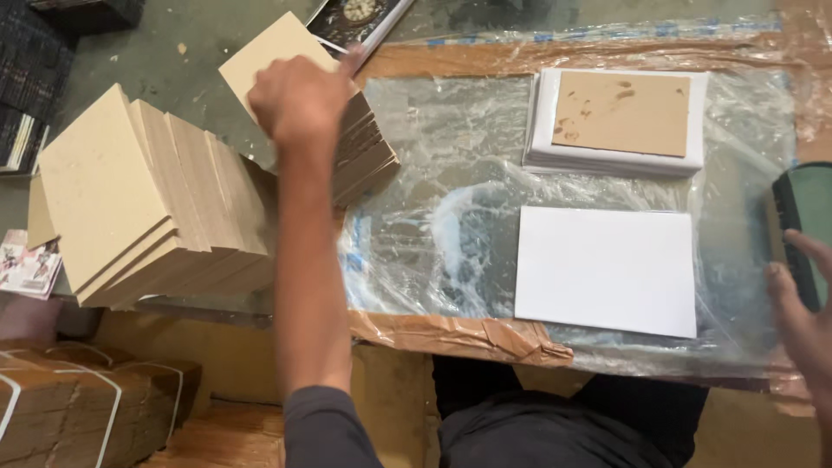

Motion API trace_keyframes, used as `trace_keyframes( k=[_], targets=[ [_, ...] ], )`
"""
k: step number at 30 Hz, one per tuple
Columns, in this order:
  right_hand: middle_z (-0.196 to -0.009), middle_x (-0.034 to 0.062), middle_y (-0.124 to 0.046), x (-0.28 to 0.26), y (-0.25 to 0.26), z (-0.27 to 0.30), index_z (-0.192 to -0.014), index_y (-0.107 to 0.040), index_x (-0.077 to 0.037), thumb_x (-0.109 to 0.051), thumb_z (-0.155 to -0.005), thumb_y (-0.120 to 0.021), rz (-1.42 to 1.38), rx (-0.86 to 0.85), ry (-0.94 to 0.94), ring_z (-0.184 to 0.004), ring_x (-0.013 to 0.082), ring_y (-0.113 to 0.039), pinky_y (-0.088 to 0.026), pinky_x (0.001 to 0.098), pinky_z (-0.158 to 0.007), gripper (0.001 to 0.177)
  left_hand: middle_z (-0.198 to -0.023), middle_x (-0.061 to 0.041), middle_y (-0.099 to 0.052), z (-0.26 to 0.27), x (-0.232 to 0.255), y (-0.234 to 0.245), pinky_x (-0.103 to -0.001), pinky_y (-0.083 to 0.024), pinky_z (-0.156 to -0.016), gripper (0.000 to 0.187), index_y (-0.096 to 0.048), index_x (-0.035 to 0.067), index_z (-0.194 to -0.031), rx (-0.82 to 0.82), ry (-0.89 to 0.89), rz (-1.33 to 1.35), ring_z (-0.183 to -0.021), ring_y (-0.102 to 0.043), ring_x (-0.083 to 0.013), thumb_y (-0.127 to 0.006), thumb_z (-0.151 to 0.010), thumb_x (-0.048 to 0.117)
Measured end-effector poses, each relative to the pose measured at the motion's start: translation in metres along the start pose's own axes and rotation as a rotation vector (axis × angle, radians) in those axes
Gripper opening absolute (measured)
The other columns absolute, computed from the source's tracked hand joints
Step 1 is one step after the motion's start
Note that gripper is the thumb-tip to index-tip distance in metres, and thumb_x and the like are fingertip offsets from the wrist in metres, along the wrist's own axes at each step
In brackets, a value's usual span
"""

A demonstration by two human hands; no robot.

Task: The person places a brown cardboard cover onto a white book block, presses it down with both hands, and rubs the surface with a green rectangular tool. This process is repeated for multiple book blocks on a table covered with plastic sheeting.

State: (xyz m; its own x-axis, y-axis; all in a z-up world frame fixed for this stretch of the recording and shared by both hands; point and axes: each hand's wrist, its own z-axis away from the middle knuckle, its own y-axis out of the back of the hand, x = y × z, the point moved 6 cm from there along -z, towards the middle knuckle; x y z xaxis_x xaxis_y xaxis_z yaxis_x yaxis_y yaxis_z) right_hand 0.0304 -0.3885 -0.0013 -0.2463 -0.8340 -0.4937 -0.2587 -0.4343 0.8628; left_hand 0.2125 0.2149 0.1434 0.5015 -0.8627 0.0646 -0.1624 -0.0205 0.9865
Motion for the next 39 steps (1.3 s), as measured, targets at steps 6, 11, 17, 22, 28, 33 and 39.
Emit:
trace_keyframes(
  k=[6,11,17,22,28,33,39],
  targets=[
    [-0.145,0.0221,-0.064,-0.106,0.036,0.043,-0.131,-0.069,-0.005,-0.011,-0.098,-0.074,0.061,0.066,0.446,-0.129,0.0344,-0.066,-0.055,0.0443,-0.109,0.034,-0.081,-0.022,-0.075,-0.036,0.008,-0.008,-0.047,-0.059,-0.067,0.068,-0.079,0.003,-0.084,0.147,-0.329,-0.124,-0.074,-0.074,-0.0375,-0.087,-0.069,0.068],
    [-0.137,0.0201,-0.069,-0.116,0.043,0.049,-0.128,-0.071,-0.005,-0.009,-0.095,-0.072,0.014,-0.024,0.36,-0.119,0.0309,-0.069,-0.056,0.0402,-0.099,0.034,-0.089,-0.016,-0.072,0.048,-0.004,0.081,-0.037,-0.061,-0.064,0.032,-0.065,-0.007,-0.098,0.368,-0.384,0.078,-0.078,-0.076,-0.0254,-0.08,-0.097,0.021],
    [-0.115,0.0141,-0.074,-0.086,0.003,0.055,-0.138,-0.063,-0.004,-0.018,-0.101,-0.06,-0.596,-0.239,-0.01,-0.102,0.0224,-0.075,-0.061,0.0318,-0.09,0.04,-0.132,-0.029,-0.064,0.229,0.078,0.036,-0.044,-0.059,-0.096,0.031,-0.061,-0.012,-0.122,0.365,-0.908,0.42,-0.123,-0.066,-0.0426,-0.06,-0.092,-0.006],
    [-0.095,0.0167,-0.074,-0.061,-0.036,0.062,-0.152,-0.06,-0.007,-0.022,-0.106,-0.058,-0.988,-0.281,-0.349,-0.082,0.0211,-0.073,-0.06,0.0348,-0.074,0.048,-0.138,-0.027,-0.062,0.324,0.125,-0.074,-0.046,-0.056,-0.111,0.036,-0.062,-0.006,-0.137,0.082,-1.29,0.544,-0.133,-0.062,-0.0387,-0.064,-0.101,-0.003],
    [-0.086,0.0175,-0.076,-0.069,-0.038,0.07,-0.143,-0.069,-0.022,-0.017,-0.099,-0.066,-0.116,-0.331,-0.39,-0.073,0.0252,-0.073,-0.056,0.0373,-0.07,0.045,-0.145,-0.022,-0.061,0.342,0.116,-0.116,-0.045,-0.047,-0.116,0.047,-0.061,-0.003,-0.14,-0.191,-1.192,0.582,-0.139,-0.057,-0.0342,-0.06,-0.093,-0.001],
    [-0.102,0.013,-0.074,-0.089,-0.033,0.07,-0.137,-0.069,-0.021,-0.013,-0.093,-0.068,-0.014,-0.167,-0.107,-0.081,0.0318,-0.07,-0.054,0.0409,-0.072,0.045,-0.146,-0.014,-0.062,0.34,0.116,-0.113,-0.043,-0.045,-0.115,0.049,-0.062,0.002,-0.141,-0.27,-1.147,0.527,-0.139,-0.057,-0.0275,-0.062,-0.093,0.002],
    [-0.092,0.0097,-0.072,-0.079,-0.044,0.072,-0.139,-0.069,-0.024,-0.019,-0.098,-0.067,0.093,-0.23,-0.125,-0.077,0.0315,-0.07,-0.055,0.0431,-0.069,0.041,-0.146,-0.014,-0.062,0.336,0.122,-0.112,-0.044,-0.044,-0.117,0.051,-0.062,0.002,-0.141,-0.309,-1.144,0.531,-0.139,-0.057,-0.0277,-0.065,-0.089,0.002]
  ],
)
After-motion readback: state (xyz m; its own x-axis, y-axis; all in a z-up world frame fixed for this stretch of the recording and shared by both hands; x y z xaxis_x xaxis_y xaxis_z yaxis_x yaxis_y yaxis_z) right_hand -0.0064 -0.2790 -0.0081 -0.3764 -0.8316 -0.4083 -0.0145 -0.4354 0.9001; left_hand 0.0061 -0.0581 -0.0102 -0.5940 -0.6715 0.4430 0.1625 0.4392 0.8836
